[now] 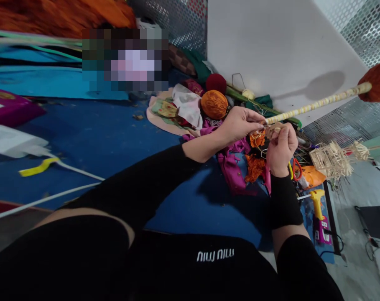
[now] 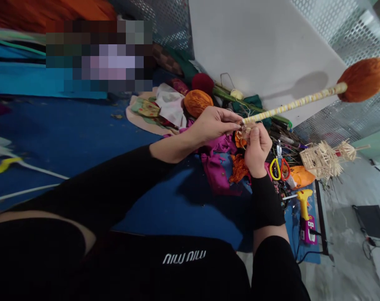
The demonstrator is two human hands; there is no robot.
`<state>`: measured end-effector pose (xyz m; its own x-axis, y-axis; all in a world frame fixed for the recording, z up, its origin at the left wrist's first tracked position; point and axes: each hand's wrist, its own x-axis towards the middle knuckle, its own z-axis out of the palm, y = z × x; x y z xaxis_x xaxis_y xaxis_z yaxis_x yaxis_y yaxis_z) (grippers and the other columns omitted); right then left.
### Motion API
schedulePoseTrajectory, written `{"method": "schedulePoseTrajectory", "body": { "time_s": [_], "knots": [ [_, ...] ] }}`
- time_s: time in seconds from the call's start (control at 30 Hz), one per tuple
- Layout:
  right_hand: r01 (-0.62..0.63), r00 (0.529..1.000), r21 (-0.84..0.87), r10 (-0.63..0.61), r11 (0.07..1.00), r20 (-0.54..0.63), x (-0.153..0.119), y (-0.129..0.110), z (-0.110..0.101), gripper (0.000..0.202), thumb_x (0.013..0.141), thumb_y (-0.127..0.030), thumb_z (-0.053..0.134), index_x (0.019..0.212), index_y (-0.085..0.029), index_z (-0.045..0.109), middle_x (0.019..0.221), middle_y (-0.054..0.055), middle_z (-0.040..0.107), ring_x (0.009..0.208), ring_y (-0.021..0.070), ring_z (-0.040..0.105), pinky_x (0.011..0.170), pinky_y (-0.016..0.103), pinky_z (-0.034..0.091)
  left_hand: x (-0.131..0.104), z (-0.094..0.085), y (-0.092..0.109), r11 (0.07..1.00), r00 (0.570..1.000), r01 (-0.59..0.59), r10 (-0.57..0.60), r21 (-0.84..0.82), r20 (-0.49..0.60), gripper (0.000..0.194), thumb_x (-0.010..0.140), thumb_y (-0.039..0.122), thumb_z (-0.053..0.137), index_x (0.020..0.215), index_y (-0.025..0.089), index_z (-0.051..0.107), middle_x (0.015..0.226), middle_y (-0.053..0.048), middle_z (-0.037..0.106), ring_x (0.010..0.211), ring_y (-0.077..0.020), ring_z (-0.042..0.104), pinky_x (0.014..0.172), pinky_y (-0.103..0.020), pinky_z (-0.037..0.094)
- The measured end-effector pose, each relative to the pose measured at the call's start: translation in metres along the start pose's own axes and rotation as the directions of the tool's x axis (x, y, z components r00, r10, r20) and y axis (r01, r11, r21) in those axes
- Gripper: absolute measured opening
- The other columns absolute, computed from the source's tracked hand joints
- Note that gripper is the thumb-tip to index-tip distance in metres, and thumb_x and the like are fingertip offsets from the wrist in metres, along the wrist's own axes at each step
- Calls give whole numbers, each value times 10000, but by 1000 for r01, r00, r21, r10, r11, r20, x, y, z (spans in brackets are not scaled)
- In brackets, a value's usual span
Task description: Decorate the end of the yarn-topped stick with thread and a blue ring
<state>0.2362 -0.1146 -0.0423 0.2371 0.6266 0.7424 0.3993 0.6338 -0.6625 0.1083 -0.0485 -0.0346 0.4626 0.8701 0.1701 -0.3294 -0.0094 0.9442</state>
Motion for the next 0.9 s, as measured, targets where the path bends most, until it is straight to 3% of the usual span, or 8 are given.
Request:
{"method": "schedulePoseTrajectory", "body": {
  "time_s": [0.13,0.27,0.33,0.43,0.53,0.67,0.8,0.9],
  "knots": [
    [11,1000,-113,-9,994,20,-9,-19,-1,456,1043,-535,487,699,-235,478,691,-27,405,627,110,465,633,289,467,-2,5,-3,1000,1000,-27,27,6,8,178,670,81,748,822,108,835,789,-53,811,676,-130,708,717,-253,581],
    [62,993,-83,-52,995,110,-7,-28,-6,401,1070,-441,458,727,-239,499,700,-27,470,666,124,538,694,317,515,0,3,-3,993,997,-81,80,80,18,162,691,98,756,831,97,837,811,-66,817,718,-153,731,735,-255,580],
    [115,984,-97,-100,989,148,-1,-30,-12,368,1070,-409,465,751,-243,541,783,-11,562,823,148,631,825,365,555,2,-1,-3,982,992,-123,124,146,0,181,697,98,754,856,95,839,833,-67,821,752,-163,743,745,-247,571],
    [199,977,-246,-172,949,127,8,-31,-23,332,1048,-390,527,765,-244,621,899,13,625,1017,169,638,940,390,537,5,-7,-5,956,986,-154,165,251,-23,233,726,130,746,935,97,842,853,-67,824,744,-158,738,731,-237,555],
    [208,974,-313,-167,927,154,12,-29,-32,346,1047,-407,529,760,-239,623,819,-1,606,874,148,620,838,352,532,6,-10,-7,917,981,-173,194,359,-25,254,758,172,732,977,106,841,887,-68,831,769,-167,740,743,-247,550],
    [166,965,-216,-113,962,236,14,-20,-32,344,1065,-405,495,785,-231,594,822,-12,642,847,134,667,820,333,528,3,-8,-9,811,971,-195,237,551,-6,258,806,167,681,1008,133,839,960,-63,839,857,-192,757,797,-272,549],
    [130,972,-193,-86,973,221,16,-9,-30,373,1064,-452,482,779,-229,573,817,-13,635,853,126,680,809,315,530,-5,-2,-10,661,970,-191,242,725,36,301,845,133,664,1105,171,811,1114,-65,830,1036,-229,768,877,-295,542],
    [74,977,-192,-33,979,209,19,-2,-30,398,1055,-500,486,772,-229,557,817,-16,628,830,117,667,789,304,516,-11,3,-11,516,970,-172,235,839,54,292,885,189,692,1168,178,759,1115,-73,828,1075,-283,772,841,-326,538]
  ]
}}
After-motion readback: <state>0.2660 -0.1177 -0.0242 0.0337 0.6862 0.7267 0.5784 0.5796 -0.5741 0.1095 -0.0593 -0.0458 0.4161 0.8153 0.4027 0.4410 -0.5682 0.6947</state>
